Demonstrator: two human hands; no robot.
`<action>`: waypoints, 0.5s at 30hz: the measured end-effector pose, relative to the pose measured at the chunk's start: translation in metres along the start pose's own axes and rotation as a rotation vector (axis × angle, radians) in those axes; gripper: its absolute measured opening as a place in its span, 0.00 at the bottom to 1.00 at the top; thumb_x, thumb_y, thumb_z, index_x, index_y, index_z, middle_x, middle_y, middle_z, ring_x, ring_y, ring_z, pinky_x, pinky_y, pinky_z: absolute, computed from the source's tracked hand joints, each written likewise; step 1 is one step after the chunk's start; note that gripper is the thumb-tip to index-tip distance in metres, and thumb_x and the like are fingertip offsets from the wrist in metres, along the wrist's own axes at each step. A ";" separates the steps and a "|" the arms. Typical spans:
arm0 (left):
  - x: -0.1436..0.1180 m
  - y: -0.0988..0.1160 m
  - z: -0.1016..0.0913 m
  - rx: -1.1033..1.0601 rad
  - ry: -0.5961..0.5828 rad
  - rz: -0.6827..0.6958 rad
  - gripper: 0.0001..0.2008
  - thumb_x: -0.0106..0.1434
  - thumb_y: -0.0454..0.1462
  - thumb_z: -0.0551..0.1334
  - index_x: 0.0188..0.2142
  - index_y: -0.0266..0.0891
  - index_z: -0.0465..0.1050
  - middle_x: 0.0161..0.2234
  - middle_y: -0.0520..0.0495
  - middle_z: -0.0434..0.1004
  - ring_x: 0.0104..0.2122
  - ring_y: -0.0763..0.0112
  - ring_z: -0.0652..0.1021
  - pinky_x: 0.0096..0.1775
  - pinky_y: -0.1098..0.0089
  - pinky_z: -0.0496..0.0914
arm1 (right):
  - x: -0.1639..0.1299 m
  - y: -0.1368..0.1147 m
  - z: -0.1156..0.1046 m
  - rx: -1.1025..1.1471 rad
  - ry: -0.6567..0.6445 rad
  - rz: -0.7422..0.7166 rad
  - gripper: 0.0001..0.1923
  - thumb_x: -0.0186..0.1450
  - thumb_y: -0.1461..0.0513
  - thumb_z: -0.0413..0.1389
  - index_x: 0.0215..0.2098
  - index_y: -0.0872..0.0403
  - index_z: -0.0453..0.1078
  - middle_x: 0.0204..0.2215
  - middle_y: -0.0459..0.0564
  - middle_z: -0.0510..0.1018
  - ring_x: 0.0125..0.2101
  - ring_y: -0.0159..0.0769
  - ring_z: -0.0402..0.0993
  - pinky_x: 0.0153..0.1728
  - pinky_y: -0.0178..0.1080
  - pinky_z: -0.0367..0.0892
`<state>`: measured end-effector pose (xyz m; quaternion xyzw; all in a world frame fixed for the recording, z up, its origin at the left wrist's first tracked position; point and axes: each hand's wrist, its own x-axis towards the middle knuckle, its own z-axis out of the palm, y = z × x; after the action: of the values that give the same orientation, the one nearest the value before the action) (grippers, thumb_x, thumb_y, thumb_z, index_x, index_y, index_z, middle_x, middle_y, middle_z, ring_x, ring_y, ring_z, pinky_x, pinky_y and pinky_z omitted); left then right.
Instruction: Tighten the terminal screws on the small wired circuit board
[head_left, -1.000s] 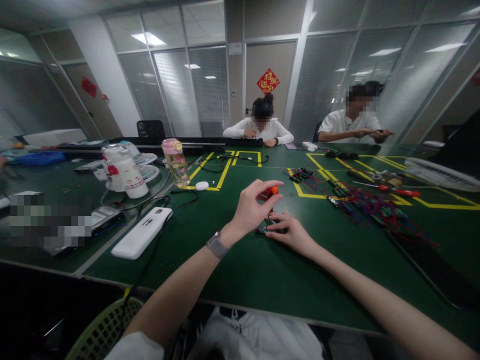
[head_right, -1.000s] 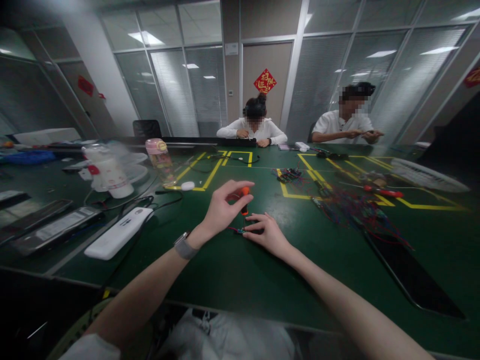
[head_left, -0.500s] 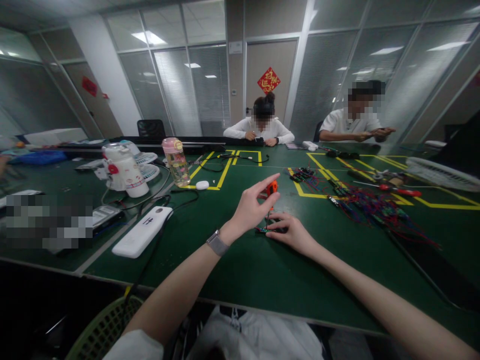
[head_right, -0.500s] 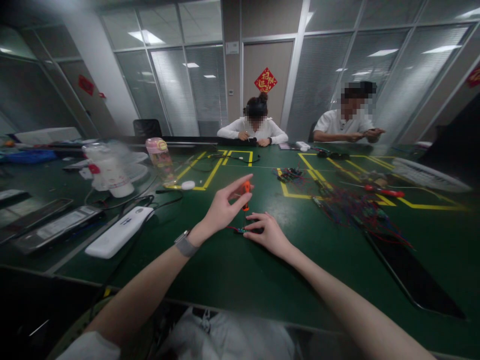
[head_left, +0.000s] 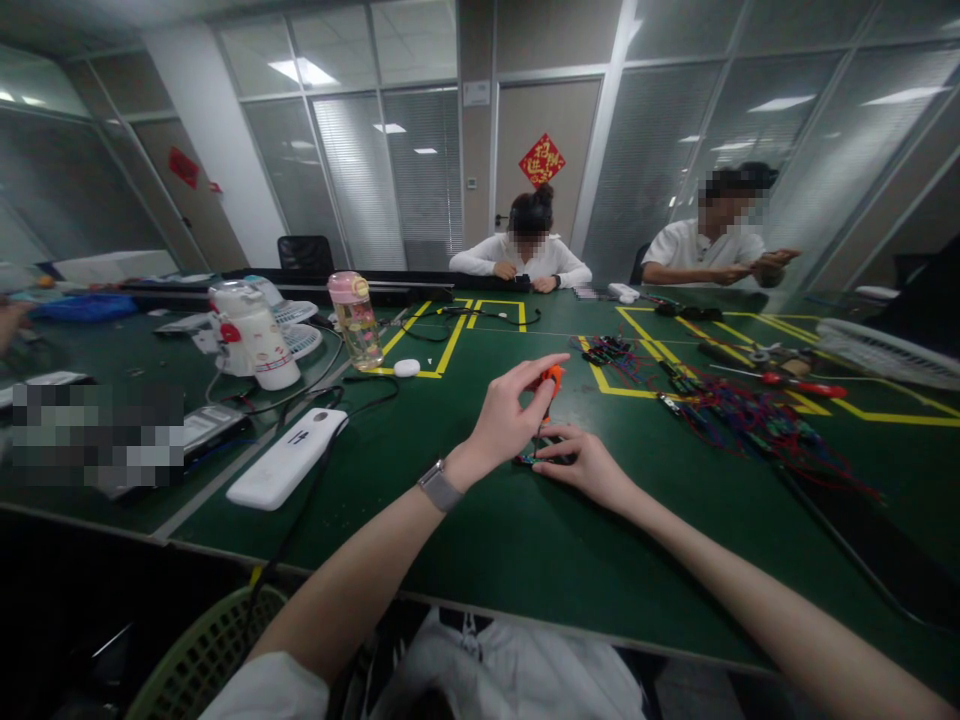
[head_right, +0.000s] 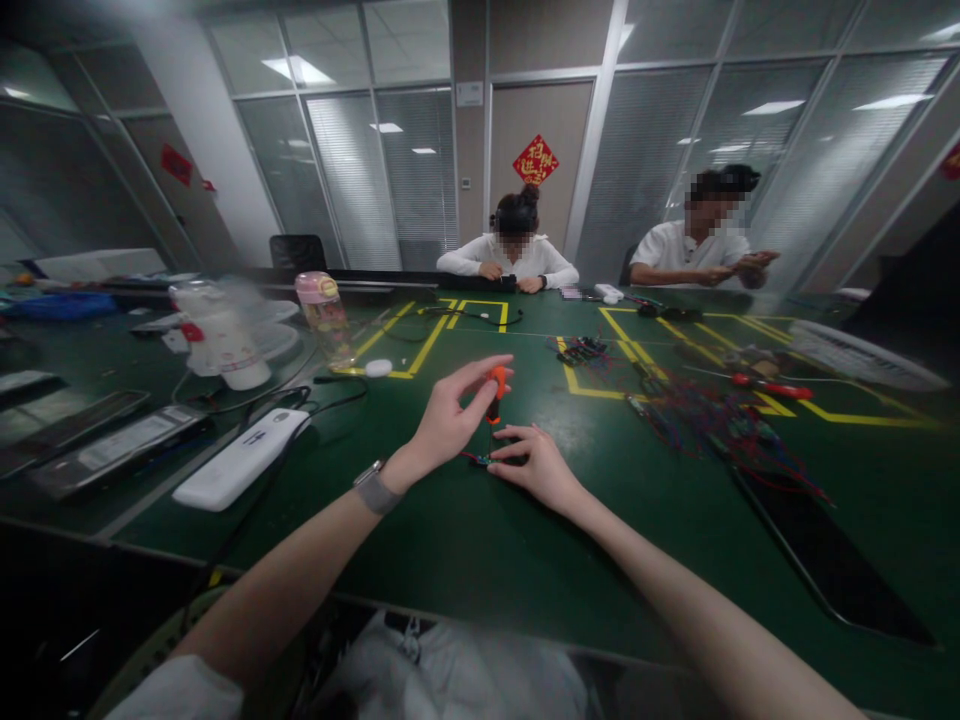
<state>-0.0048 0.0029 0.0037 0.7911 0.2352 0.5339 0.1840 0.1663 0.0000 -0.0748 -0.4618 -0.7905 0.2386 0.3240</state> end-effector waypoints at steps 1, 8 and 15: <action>0.000 0.000 0.001 0.002 0.023 -0.011 0.15 0.67 0.33 0.56 0.52 0.42 0.71 0.41 0.46 0.75 0.37 0.71 0.75 0.41 0.70 0.72 | 0.000 0.000 0.000 0.001 0.002 0.004 0.07 0.55 0.58 0.64 0.32 0.48 0.81 0.47 0.54 0.79 0.48 0.50 0.74 0.55 0.57 0.60; -0.001 -0.004 0.003 0.057 0.067 -0.044 0.14 0.65 0.37 0.60 0.51 0.42 0.71 0.39 0.47 0.72 0.37 0.70 0.74 0.42 0.68 0.71 | 0.000 0.001 0.001 0.028 0.015 0.003 0.07 0.55 0.58 0.65 0.32 0.49 0.81 0.47 0.54 0.79 0.49 0.50 0.73 0.57 0.56 0.59; -0.001 -0.009 0.003 -0.020 0.066 -0.103 0.16 0.66 0.35 0.57 0.53 0.41 0.69 0.41 0.46 0.76 0.37 0.70 0.77 0.41 0.68 0.73 | 0.000 0.003 0.002 0.039 0.014 0.003 0.07 0.55 0.57 0.65 0.32 0.49 0.81 0.47 0.54 0.79 0.49 0.50 0.72 0.56 0.55 0.59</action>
<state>-0.0037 0.0095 -0.0032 0.7580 0.2761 0.5517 0.2116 0.1670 0.0011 -0.0785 -0.4581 -0.7827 0.2513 0.3382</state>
